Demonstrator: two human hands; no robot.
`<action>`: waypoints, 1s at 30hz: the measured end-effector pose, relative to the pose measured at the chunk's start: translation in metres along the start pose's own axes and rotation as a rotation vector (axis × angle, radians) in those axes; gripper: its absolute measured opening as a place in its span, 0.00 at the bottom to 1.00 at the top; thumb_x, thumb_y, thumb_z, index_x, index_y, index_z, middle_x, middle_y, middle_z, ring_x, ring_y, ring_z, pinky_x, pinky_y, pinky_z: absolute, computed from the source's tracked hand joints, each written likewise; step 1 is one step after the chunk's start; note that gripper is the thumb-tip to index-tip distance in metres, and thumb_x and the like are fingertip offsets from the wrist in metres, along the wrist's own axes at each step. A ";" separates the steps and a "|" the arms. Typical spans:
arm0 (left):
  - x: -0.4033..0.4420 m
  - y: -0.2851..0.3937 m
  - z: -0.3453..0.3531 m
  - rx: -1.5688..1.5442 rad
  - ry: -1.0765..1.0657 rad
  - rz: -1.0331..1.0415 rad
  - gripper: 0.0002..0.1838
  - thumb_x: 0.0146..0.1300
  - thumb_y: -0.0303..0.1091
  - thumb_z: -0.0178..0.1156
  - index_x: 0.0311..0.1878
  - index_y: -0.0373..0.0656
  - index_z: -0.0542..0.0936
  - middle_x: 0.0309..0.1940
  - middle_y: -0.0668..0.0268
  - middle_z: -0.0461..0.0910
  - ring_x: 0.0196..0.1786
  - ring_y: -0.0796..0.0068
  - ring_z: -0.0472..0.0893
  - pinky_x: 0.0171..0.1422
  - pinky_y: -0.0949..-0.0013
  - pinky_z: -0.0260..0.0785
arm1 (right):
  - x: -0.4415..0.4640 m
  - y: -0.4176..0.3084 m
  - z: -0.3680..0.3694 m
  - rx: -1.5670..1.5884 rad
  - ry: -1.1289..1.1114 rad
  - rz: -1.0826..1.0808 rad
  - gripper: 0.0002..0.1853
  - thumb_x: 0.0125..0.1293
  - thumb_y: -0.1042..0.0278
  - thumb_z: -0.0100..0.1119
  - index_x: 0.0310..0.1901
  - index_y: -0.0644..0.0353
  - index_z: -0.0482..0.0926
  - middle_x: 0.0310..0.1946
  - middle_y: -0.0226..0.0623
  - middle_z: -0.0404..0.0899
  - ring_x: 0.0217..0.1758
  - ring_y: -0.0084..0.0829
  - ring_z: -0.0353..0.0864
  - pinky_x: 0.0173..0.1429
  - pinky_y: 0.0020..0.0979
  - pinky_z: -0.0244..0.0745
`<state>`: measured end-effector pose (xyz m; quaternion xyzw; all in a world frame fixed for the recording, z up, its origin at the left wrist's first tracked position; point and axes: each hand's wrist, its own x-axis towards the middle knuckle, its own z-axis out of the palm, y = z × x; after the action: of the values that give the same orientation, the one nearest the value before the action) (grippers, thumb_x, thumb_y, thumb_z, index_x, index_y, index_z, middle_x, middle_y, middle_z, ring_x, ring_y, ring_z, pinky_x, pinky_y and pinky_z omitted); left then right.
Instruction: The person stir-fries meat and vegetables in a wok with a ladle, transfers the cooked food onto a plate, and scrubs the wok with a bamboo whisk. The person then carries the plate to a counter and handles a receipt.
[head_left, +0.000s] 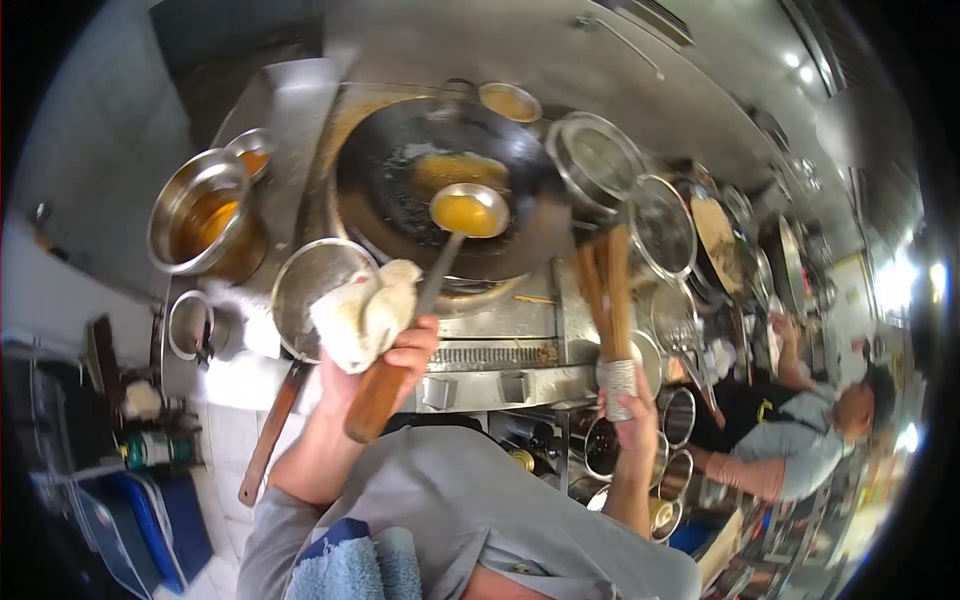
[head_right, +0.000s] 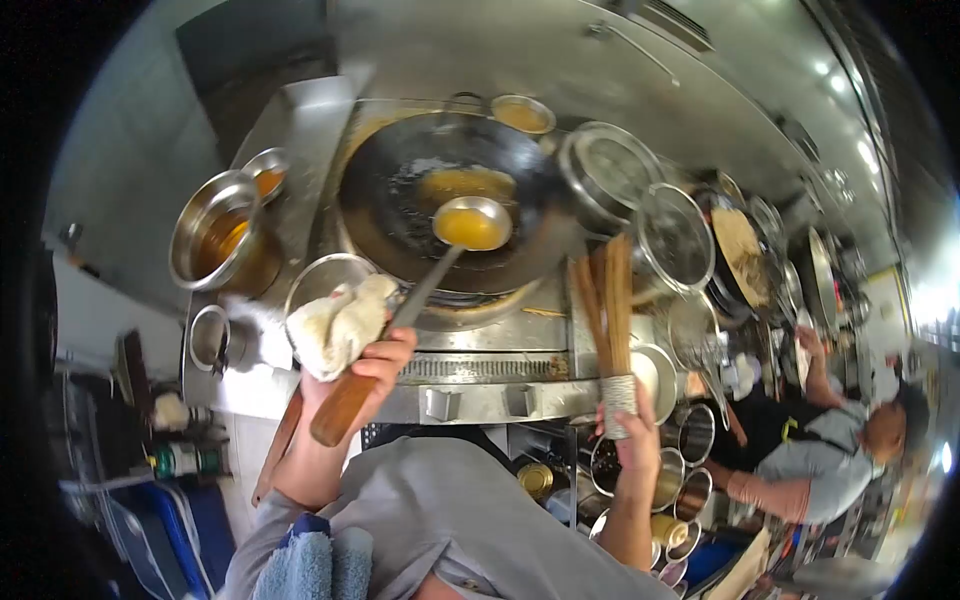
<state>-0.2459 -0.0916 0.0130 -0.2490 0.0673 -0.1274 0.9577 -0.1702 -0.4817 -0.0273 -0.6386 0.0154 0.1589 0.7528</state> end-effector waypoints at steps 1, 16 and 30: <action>0.000 -0.003 0.001 -0.034 -0.017 -0.004 0.26 0.63 0.47 0.59 0.51 0.31 0.69 0.44 0.60 0.58 0.37 0.73 0.65 0.35 0.72 0.68 | 0.011 -0.019 0.017 0.003 -0.083 -0.086 0.42 0.53 0.73 0.58 0.72 0.60 0.55 0.37 0.46 0.78 0.32 0.33 0.80 0.30 0.27 0.76; 0.007 0.020 -0.037 -0.046 -0.275 0.093 0.10 0.59 0.37 0.58 0.35 0.42 0.71 0.30 0.67 0.61 0.28 0.79 0.65 0.27 0.78 0.66 | 0.247 -0.071 0.225 -1.808 -0.516 -0.561 0.33 0.54 0.58 0.66 0.64 0.37 0.71 0.52 0.50 0.79 0.54 0.50 0.78 0.57 0.45 0.73; 0.015 0.033 -0.046 0.131 -0.213 0.100 0.14 0.62 0.46 0.57 0.33 0.46 0.72 0.25 0.69 0.62 0.24 0.81 0.65 0.23 0.80 0.63 | 0.234 -0.072 0.232 -1.870 -0.474 -0.458 0.32 0.56 0.59 0.64 0.65 0.43 0.70 0.54 0.50 0.77 0.58 0.52 0.75 0.63 0.43 0.68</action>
<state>-0.2336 -0.0886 -0.0438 -0.1944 -0.0311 -0.0563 0.9788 0.0287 -0.2156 0.0313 -0.9149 -0.3911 0.0813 -0.0578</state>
